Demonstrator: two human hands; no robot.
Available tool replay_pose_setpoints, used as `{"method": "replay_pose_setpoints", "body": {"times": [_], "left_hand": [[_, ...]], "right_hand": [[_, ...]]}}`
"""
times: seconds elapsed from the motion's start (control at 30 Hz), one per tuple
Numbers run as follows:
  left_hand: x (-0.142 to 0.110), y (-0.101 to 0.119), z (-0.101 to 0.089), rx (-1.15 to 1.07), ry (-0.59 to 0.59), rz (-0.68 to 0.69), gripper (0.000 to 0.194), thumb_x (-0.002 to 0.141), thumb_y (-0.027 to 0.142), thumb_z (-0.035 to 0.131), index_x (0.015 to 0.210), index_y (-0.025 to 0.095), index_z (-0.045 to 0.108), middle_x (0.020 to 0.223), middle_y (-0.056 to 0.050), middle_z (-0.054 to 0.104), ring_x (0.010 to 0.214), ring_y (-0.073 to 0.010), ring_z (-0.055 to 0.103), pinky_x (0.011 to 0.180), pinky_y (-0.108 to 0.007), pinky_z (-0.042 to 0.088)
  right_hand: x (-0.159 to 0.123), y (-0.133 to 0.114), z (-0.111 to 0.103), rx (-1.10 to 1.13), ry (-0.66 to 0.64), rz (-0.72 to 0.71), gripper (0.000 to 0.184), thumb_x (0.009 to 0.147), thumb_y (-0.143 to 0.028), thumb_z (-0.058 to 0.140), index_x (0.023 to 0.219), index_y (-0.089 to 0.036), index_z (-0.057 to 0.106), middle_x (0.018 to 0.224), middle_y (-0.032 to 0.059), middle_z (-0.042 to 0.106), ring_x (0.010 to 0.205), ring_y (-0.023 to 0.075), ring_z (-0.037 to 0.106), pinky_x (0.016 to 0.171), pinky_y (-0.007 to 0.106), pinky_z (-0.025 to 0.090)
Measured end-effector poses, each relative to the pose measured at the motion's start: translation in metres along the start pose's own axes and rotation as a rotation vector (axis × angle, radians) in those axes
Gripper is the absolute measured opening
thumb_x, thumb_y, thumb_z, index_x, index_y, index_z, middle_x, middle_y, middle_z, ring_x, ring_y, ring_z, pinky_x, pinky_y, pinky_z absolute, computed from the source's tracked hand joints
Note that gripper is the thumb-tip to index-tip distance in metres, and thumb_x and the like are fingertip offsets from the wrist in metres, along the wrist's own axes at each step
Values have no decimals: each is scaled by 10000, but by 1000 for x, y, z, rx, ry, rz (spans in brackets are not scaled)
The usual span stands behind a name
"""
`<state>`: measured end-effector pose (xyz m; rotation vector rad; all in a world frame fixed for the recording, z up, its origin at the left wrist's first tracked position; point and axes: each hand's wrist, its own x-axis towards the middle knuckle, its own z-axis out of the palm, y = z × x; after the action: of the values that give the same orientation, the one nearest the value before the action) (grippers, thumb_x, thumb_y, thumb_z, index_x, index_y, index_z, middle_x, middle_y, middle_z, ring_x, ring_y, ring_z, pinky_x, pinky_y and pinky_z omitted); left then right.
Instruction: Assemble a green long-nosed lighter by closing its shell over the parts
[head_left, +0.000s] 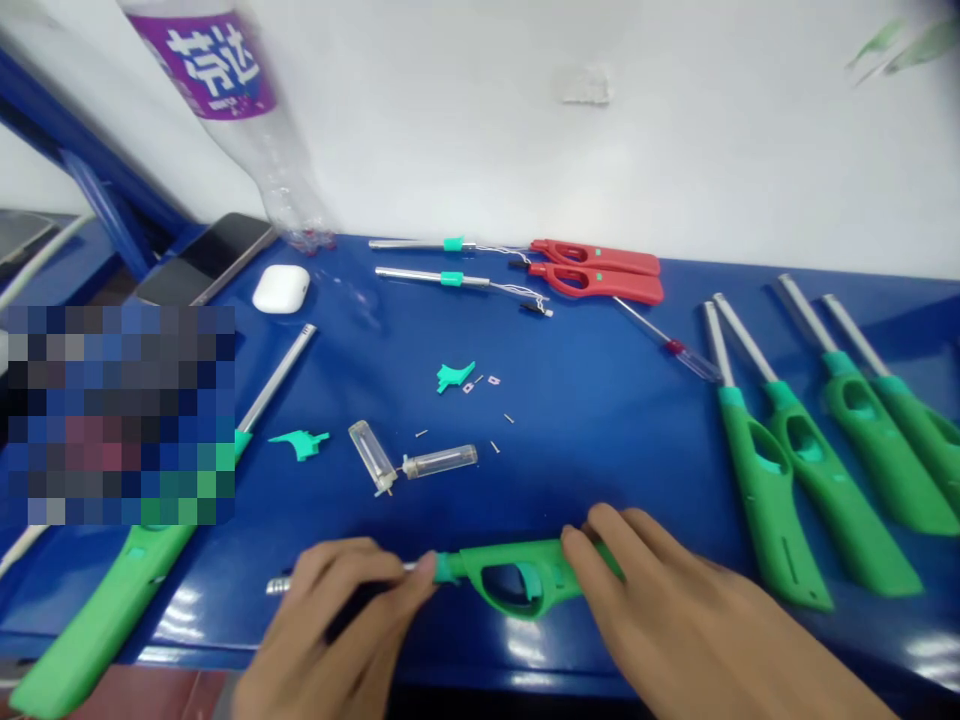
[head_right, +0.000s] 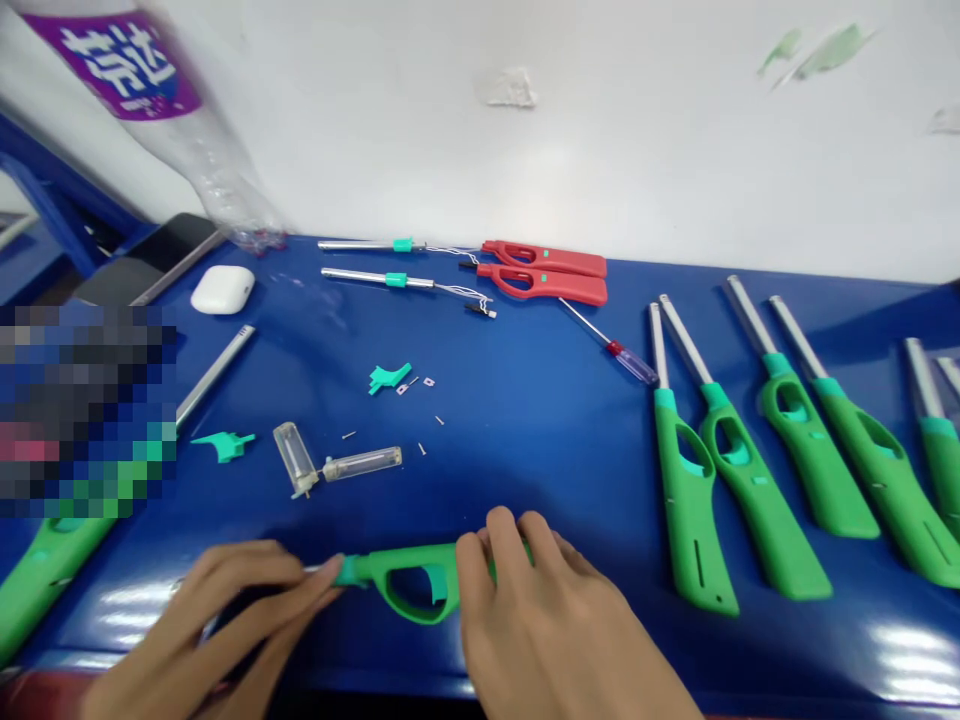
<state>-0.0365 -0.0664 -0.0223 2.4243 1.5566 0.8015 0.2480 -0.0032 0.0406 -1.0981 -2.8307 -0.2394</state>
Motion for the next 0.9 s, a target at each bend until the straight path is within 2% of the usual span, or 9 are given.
{"method": "replay_pose_setpoints", "body": {"times": [0.03, 0.13, 0.33, 0.47, 0.53, 0.6, 0.67, 0.8, 0.9], "left_hand": [[10, 6, 4, -22, -49, 30, 297, 1048, 101, 562, 1217, 270, 739, 1030, -7, 713, 1016, -159, 651, 889, -268, 566], [30, 18, 10, -45, -26, -25, 262, 1042, 90, 602, 1233, 239, 702, 1027, -20, 657, 1005, -154, 620, 890, -275, 549], [31, 13, 6, 13, -45, -5, 218, 1119, 230, 516, 1192, 267, 719, 1129, -18, 704, 1026, -143, 672, 904, -276, 537], [33, 14, 7, 46, -31, 53, 253, 1120, 201, 494, 1154, 253, 739, 1046, 2, 766, 983, -151, 700, 883, -298, 527], [31, 13, 9, 36, -19, 46, 235, 1110, 186, 515, 1148, 248, 738, 1046, -2, 760, 967, -151, 700, 894, -305, 524], [27, 10, 10, 16, -38, 60, 228, 1102, 180, 531, 1162, 256, 737, 1092, -6, 753, 1010, -160, 698, 945, -318, 522], [20, 5, 11, 9, -84, 91, 260, 1098, 183, 531, 1267, 255, 714, 1152, -19, 742, 1057, -164, 696, 975, -306, 540], [7, -9, 8, 33, -204, 214, 400, 1137, 232, 404, 1488, 239, 595, 1152, -42, 727, 1001, -126, 725, 853, -182, 603], [3, -20, 3, 204, -251, 342, 384, 1154, 367, 399, 1459, 296, 622, 1239, -22, 737, 1045, -166, 752, 827, -233, 632]], "right_hand": [[0, 1, 0, -3, -1, -3, 286, 619, -30, 587, 784, -195, 753, 713, 77, 759, 557, 217, 685, 466, 282, 621], [-2, 2, 1, -5, 28, -11, 321, 600, -31, 571, 805, -191, 760, 728, 80, 764, 569, 222, 696, 458, 282, 618], [-7, 2, 3, 10, 24, 47, 287, 610, -38, 571, 794, -174, 745, 673, 87, 691, 513, 227, 664, 379, 306, 569], [-18, 0, 11, -6, -13, 45, 427, 697, -39, 548, 1058, -95, 769, 838, 143, 759, 700, 288, 754, 529, 363, 650], [-26, -3, 18, 11, -43, 53, 426, 813, -31, 485, 1153, -87, 736, 909, 147, 777, 792, 305, 773, 609, 399, 665], [-33, -6, 24, 50, -32, 73, 397, 1002, -80, 340, 1170, -120, 698, 925, 116, 784, 822, 294, 777, 666, 430, 657], [-40, -8, 29, 121, 19, 66, 503, 1134, -211, 155, 1153, -168, 655, 927, 65, 794, 825, 252, 778, 713, 419, 635], [-46, -2, 27, 315, 68, 123, 521, 1178, -401, 95, 1118, -235, 585, 927, -20, 808, 787, 152, 777, 794, 318, 605], [-46, 4, 22, 475, 10, 135, 463, 1178, -475, 173, 1147, -265, 585, 934, -58, 820, 770, 130, 789, 740, 271, 604]]}}
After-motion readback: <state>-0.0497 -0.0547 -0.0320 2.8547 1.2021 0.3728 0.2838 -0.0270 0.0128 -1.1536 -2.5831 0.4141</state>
